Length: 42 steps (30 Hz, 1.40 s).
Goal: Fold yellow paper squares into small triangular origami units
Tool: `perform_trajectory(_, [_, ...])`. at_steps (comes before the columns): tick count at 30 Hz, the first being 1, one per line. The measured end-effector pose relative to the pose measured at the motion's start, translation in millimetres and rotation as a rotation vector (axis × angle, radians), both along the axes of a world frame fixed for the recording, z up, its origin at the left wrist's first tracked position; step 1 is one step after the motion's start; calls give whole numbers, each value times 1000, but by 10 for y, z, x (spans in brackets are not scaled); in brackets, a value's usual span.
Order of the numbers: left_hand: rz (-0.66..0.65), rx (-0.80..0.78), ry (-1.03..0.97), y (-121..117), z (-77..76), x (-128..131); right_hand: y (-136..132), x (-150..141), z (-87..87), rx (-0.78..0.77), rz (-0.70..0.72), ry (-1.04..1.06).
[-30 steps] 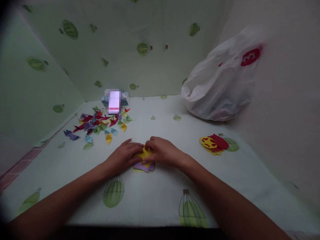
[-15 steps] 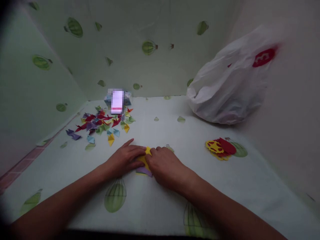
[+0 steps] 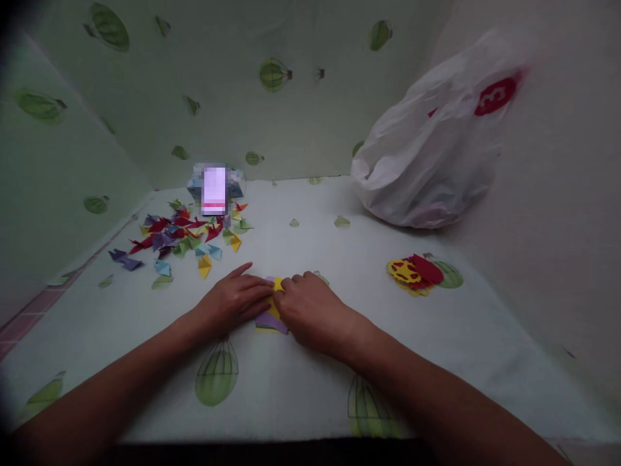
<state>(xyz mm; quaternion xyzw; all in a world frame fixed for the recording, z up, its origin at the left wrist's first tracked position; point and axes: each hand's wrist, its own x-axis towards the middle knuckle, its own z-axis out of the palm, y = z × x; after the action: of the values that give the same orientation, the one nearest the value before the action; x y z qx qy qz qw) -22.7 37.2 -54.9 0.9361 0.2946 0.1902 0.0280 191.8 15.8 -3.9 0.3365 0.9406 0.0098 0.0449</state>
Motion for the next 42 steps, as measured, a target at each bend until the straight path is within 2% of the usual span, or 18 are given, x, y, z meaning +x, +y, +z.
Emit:
perform_trajectory(6, [-36, -84, 41, 8, 59, -57, -15, 1, -7, -7, -6, 41])
perform_trajectory(10, [-48, -29, 59, 25, 39, -53, -57, -4, -3, 28, 36, 15])
perform_trajectory(15, [-21, 25, 23, 31, 8, -4, -49, -26, 29, 0, -33, 44])
perform_trajectory(23, [-61, -137, 89, 16, 202, -63, -69, -25, -15, 51, 39, -15])
perform_trajectory(30, [-105, -11, 79, 49, 115, -54, -53, -31, 46, 14, -32, 40])
perform_trajectory(34, [-89, 2, 22, 33, 94, -3, -33, -48, 86, -31, -73, 88])
perform_trajectory(38, [79, -117, -250, -14, 159, 28, 26, -45, 25, -42, -114, 205])
perform_trajectory(40, [189, -282, -391, -44, 216, 26, 68, -30, -28, -63, -191, 380])
perform_trajectory(42, [250, -497, -526, -75, 261, 23, 103, -17, -73, -221, -323, 639])
